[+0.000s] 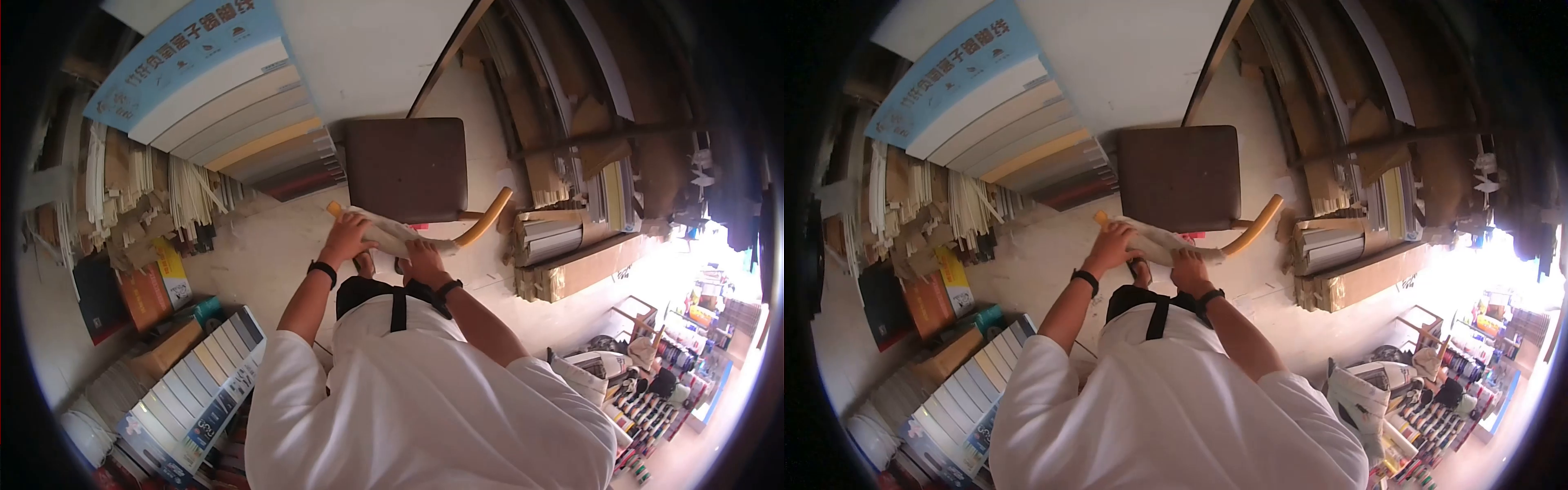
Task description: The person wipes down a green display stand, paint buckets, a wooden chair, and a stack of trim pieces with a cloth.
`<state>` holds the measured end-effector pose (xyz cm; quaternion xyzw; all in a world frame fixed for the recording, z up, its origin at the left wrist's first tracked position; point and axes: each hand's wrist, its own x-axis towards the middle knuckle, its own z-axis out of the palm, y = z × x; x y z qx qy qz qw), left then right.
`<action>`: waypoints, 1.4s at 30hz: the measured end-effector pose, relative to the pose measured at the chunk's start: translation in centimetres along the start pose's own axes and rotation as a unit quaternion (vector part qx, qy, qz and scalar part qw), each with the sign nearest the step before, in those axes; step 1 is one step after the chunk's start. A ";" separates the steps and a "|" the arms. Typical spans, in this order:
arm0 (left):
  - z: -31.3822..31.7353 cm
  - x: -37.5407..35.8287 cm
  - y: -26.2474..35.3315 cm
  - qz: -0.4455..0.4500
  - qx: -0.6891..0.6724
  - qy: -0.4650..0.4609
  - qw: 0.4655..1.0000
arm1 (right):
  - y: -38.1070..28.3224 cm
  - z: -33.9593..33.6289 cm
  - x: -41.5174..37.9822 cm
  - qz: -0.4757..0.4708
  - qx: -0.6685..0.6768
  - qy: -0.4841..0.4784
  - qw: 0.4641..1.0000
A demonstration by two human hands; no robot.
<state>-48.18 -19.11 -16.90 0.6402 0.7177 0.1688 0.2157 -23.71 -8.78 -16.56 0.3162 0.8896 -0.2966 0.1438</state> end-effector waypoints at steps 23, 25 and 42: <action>2.8 -0.1 2.5 0.063 -0.134 0.039 0.988 | 5.9 -5.6 0.3 0.022 -0.230 -0.119 0.966; 1.0 -0.5 0.7 0.073 -0.096 0.055 0.991 | 5.6 -4.1 0.6 0.035 -0.239 -0.125 0.962; -1.2 -1.3 -5.5 -0.089 0.059 0.110 0.988 | -6.8 1.8 2.6 0.072 0.023 0.105 0.992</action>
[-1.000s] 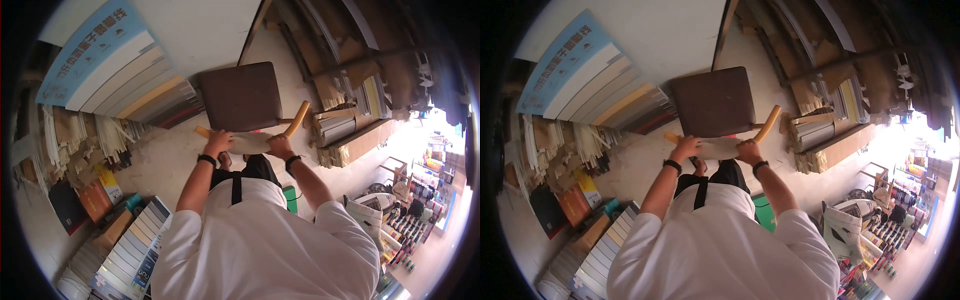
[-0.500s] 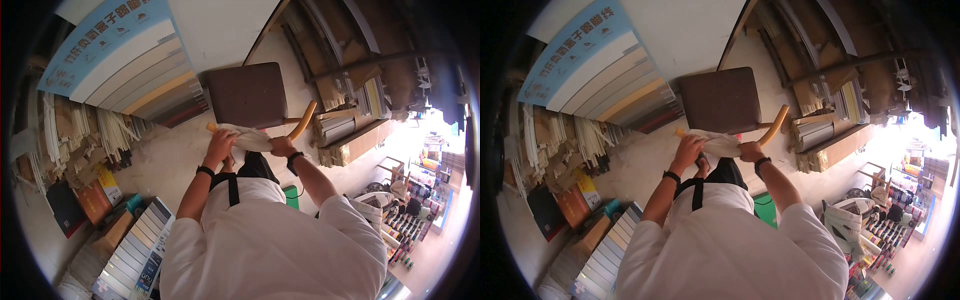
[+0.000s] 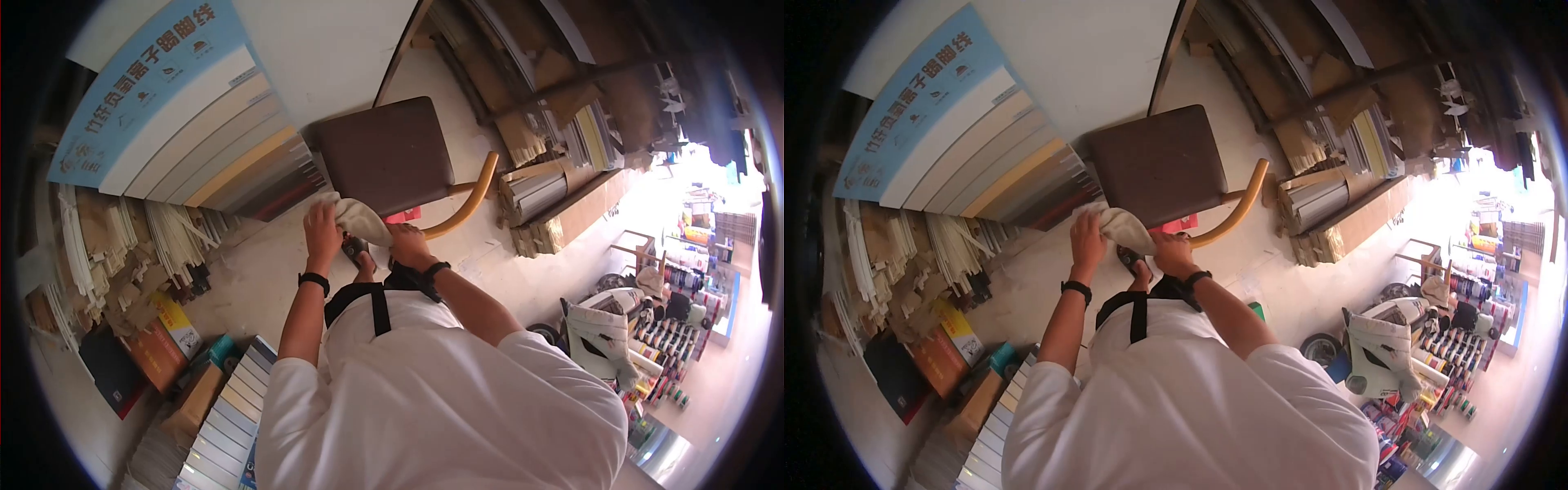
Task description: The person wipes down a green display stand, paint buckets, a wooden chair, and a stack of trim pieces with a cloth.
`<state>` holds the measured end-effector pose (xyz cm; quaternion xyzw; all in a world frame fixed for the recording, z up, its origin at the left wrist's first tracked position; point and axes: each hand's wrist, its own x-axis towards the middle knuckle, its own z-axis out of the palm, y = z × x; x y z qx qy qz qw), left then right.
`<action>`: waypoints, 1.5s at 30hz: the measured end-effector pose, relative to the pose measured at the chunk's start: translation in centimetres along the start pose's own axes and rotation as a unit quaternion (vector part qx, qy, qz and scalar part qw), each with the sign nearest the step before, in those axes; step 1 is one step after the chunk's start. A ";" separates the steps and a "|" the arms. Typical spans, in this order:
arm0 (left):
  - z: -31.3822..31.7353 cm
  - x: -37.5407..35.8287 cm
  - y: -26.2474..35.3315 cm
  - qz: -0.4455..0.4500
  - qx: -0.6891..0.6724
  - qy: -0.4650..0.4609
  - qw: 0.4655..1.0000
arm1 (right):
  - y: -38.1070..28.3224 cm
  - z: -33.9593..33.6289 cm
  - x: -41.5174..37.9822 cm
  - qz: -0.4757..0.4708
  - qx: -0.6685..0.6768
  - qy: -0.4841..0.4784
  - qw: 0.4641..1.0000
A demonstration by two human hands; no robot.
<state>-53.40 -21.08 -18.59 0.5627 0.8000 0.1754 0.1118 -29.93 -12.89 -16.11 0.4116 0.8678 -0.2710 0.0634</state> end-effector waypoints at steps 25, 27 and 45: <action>-1.6 0.5 0.3 -0.009 -0.143 -0.084 0.986 | 2.6 -2.4 1.8 -0.002 0.033 -0.170 0.985; -0.9 0.0 1.9 -0.014 -0.082 -0.076 0.994 | 3.4 -2.7 1.3 -0.010 0.029 -0.157 0.987; 11.3 3.4 22.4 -0.036 0.001 -0.409 0.912 | 24.6 -12.7 1.5 -0.311 -0.040 -0.071 0.947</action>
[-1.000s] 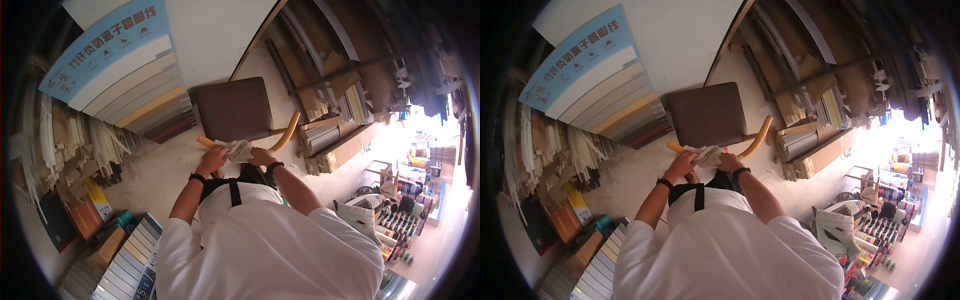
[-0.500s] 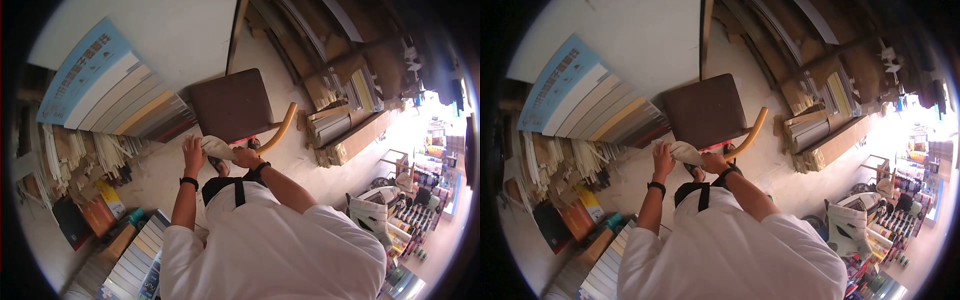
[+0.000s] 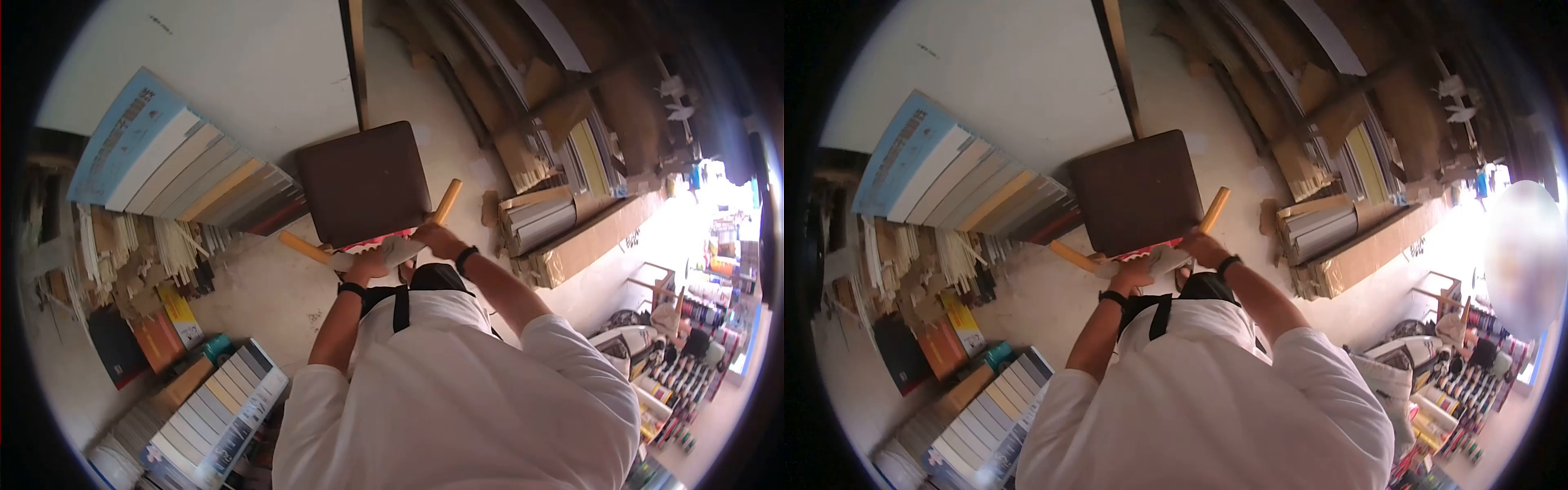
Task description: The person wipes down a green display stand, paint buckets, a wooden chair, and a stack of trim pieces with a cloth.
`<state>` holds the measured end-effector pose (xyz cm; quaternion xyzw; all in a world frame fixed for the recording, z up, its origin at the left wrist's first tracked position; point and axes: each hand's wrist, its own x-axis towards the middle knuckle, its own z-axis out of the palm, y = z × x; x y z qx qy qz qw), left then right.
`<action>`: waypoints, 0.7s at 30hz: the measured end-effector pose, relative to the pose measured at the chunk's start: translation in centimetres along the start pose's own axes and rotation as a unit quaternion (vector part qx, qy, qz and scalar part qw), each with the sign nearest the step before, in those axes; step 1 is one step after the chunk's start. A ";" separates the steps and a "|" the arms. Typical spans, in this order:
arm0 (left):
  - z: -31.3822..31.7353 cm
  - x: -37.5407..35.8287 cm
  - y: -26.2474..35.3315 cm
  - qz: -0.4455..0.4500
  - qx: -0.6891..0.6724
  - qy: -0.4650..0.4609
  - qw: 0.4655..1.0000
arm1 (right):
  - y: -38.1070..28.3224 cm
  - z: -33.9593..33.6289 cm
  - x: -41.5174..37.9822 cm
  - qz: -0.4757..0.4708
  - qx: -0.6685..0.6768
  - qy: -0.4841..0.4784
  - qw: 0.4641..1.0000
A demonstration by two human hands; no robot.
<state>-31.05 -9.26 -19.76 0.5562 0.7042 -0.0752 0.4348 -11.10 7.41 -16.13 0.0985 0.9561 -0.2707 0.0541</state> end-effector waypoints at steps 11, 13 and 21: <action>0.4 -1.8 4.3 0.016 -0.209 0.159 0.965 | 9.0 3.3 1.7 0.114 -0.271 -0.081 0.952; 1.6 -2.2 1.0 0.103 -0.079 0.339 0.932 | 6.2 2.2 2.7 0.052 -0.194 -0.185 0.962; -1.2 -8.7 -3.9 -0.090 0.044 0.242 0.965 | 4.9 2.9 3.1 -0.087 -0.027 -0.189 0.978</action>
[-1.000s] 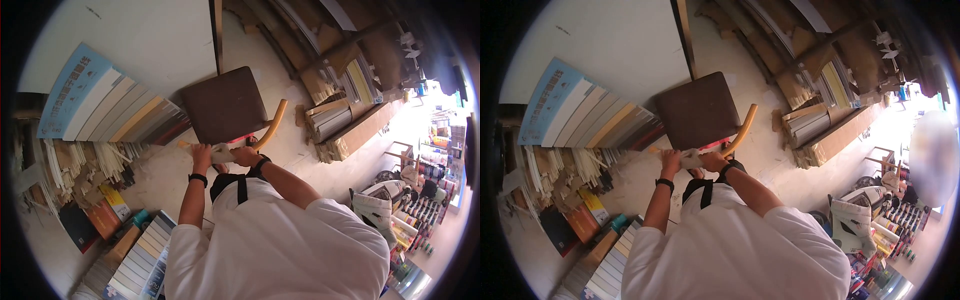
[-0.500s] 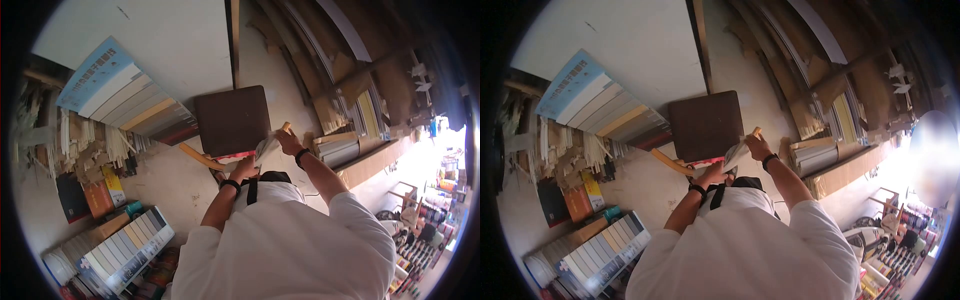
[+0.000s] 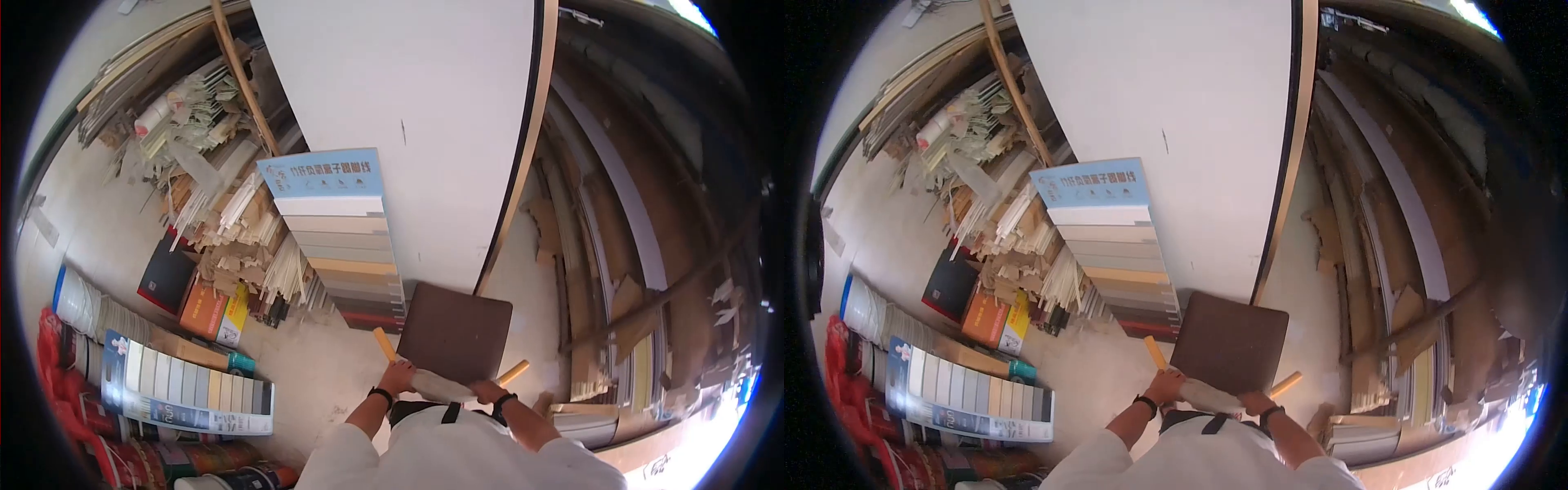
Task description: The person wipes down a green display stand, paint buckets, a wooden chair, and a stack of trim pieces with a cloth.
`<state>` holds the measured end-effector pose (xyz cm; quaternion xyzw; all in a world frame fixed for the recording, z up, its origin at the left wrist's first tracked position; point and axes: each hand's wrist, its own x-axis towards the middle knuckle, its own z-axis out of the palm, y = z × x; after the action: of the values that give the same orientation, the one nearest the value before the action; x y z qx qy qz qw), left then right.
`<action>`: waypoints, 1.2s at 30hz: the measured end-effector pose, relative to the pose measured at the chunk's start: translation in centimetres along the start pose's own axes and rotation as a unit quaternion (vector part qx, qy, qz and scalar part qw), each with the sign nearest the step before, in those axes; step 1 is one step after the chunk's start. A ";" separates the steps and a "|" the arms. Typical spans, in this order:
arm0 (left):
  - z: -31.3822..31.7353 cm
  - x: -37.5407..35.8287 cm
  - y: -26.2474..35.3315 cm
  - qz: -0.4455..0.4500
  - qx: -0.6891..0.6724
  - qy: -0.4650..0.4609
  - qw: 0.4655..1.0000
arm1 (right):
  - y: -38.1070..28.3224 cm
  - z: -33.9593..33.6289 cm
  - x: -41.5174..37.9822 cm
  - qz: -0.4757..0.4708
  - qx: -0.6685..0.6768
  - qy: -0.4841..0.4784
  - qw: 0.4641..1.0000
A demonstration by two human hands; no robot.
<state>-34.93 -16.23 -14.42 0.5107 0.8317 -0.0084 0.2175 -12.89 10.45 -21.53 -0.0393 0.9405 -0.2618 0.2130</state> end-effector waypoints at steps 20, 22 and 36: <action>3.0 -1.2 1.4 0.116 -0.304 0.155 0.933 | -3.7 0.6 0.2 0.208 -0.043 0.093 0.973; 0.6 -3.0 -1.2 0.097 -0.332 0.117 0.931 | -5.9 0.7 2.4 0.250 0.000 0.039 0.968; -3.3 -18.0 -26.5 -0.042 -0.360 0.143 0.921 | -25.8 -4.1 22.3 0.199 -0.009 0.176 0.964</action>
<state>-51.82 -43.36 -10.33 0.3581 0.8216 0.3554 0.2653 -35.76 -13.95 -13.67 0.1935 0.9544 -0.2082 0.0913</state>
